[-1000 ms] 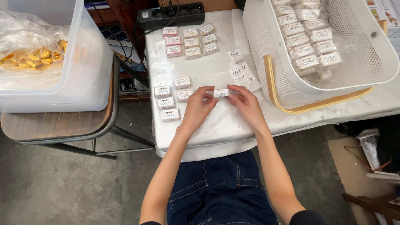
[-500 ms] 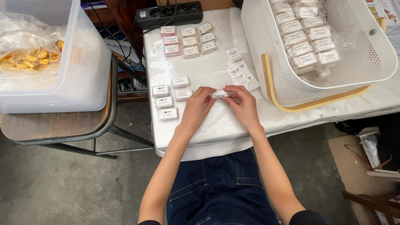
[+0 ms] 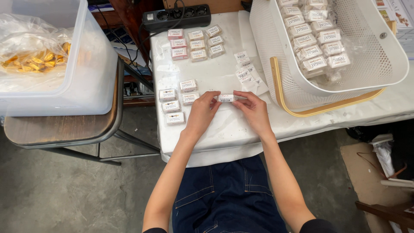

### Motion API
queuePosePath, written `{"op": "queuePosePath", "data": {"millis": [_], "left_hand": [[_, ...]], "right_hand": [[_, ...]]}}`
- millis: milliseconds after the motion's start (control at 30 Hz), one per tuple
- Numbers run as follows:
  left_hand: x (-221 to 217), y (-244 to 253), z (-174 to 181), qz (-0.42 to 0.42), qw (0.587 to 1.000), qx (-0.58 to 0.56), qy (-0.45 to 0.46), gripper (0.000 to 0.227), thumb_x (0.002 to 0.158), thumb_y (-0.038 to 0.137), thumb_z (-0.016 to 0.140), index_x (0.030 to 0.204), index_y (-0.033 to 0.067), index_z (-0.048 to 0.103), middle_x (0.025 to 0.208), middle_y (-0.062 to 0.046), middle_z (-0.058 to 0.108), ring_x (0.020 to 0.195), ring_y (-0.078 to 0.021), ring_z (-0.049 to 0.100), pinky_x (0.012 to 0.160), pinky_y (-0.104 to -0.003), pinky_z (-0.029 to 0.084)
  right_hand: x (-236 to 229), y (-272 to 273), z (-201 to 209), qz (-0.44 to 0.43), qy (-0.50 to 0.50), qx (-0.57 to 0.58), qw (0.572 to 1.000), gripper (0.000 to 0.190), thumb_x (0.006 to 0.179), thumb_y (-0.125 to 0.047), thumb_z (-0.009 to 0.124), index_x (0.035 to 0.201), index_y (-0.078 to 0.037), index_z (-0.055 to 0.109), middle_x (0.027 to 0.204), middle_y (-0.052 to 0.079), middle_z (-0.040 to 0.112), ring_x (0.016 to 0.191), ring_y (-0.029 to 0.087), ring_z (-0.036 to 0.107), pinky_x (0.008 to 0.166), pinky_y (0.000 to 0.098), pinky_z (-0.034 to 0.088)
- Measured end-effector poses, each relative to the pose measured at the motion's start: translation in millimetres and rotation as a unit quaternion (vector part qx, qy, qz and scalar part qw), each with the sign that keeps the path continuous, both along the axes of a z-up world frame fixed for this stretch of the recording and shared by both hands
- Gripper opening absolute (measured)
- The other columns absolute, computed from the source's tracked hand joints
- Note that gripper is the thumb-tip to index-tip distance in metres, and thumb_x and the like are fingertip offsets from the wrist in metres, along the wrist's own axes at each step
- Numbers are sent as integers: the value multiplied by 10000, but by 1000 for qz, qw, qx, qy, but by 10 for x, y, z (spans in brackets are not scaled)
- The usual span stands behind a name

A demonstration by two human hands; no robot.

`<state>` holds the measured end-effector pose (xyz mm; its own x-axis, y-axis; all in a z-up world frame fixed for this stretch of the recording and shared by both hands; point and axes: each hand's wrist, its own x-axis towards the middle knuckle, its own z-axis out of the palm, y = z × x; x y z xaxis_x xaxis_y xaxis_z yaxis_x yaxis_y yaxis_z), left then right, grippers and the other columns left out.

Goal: The person labels small rectangular soap bars by applying printed stickers to their sides. They pick up each soap, align the label, smooth it down, and place the labeled bar into a white basket. The process is repeated for multiple bars.

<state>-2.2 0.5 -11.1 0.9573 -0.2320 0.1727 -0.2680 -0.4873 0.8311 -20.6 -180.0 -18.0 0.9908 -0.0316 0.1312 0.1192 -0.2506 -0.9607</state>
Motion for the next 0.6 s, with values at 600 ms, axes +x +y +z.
{"op": "queuePosePath", "data": {"millis": [600], "left_hand": [[-454,769,135,94,962,116,-229,223,768,99,781,969,112,686,1183,-59,598,1258,-343,421,986,-457,407]], "right_hand": [[-105,532,311,145,-12,-36,989,241,870,-87,702,1109,-54,690,1094,108,676,889,166,665,711,274,581]]}}
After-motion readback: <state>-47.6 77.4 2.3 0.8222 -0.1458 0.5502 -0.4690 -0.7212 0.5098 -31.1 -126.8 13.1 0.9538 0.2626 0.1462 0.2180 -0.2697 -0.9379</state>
